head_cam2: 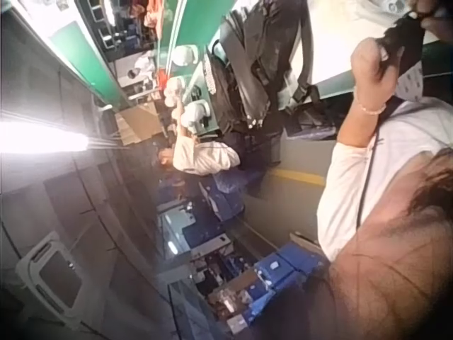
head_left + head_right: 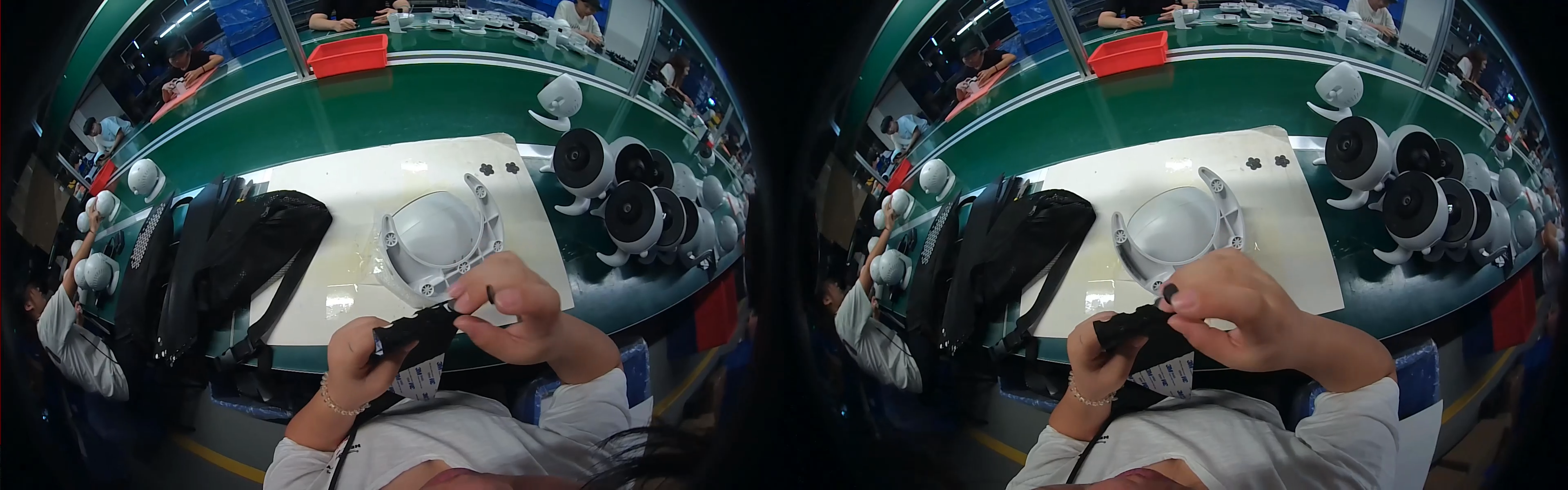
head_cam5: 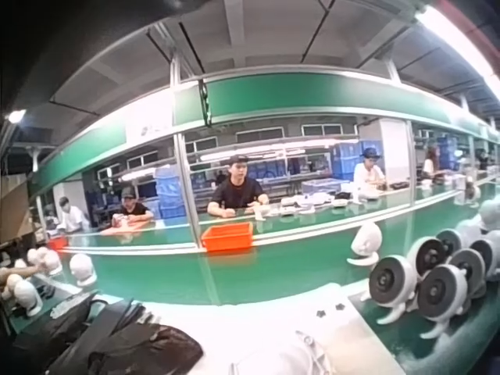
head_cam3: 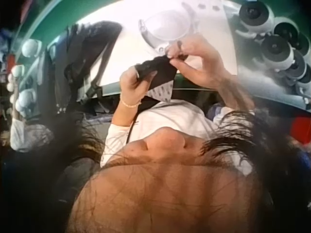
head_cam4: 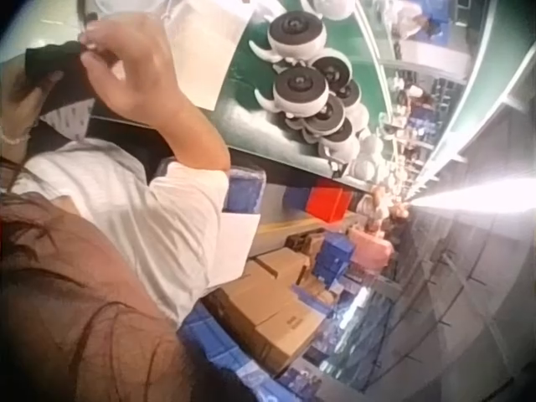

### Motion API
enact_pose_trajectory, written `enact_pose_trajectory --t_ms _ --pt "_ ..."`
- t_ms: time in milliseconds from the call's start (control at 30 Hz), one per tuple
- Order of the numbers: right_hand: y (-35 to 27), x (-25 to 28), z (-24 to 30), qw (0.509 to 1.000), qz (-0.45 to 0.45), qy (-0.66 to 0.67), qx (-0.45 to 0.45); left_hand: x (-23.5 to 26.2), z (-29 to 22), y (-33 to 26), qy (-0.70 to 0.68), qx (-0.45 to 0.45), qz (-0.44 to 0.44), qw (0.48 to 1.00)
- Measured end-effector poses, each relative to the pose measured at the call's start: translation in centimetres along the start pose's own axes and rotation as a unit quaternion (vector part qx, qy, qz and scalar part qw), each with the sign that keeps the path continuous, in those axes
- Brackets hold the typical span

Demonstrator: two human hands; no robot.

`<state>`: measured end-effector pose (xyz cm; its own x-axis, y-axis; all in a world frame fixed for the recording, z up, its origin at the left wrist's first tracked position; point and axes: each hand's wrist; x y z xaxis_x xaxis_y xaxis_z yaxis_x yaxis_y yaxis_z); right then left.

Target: Manually inserting small components into a plastic housing on a factory production line.

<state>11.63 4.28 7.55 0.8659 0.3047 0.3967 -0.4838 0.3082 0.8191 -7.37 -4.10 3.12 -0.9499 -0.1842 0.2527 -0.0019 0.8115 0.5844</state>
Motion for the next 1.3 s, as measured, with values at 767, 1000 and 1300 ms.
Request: enact_pose_trajectory --t_ms 767,1000,1300 --pt "3.2 4.0 -5.4 0.948 -0.06 0.051 -0.309 -1.3 2.5 0.3 0.036 -0.051 0.074 0.995" --pt "1.7 4.0 -5.3 0.97 0.004 -0.208 -0.123 -1.3 3.5 0.3 0.068 -0.123 0.098 0.985" --pt "4.1 3.8 -2.8 0.974 0.031 -0.199 -0.099 -1.7 4.2 -0.4 0.073 -0.108 0.071 0.989"
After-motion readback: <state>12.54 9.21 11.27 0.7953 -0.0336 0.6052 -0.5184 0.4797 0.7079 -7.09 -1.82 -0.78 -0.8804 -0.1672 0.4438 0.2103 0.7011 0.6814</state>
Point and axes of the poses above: each hand's wrist, its own y-axis towards the middle knuckle, its own x-axis out of the back of the hand, z = x × y, and after that the axes turned 4 degrees about -y, right-handed
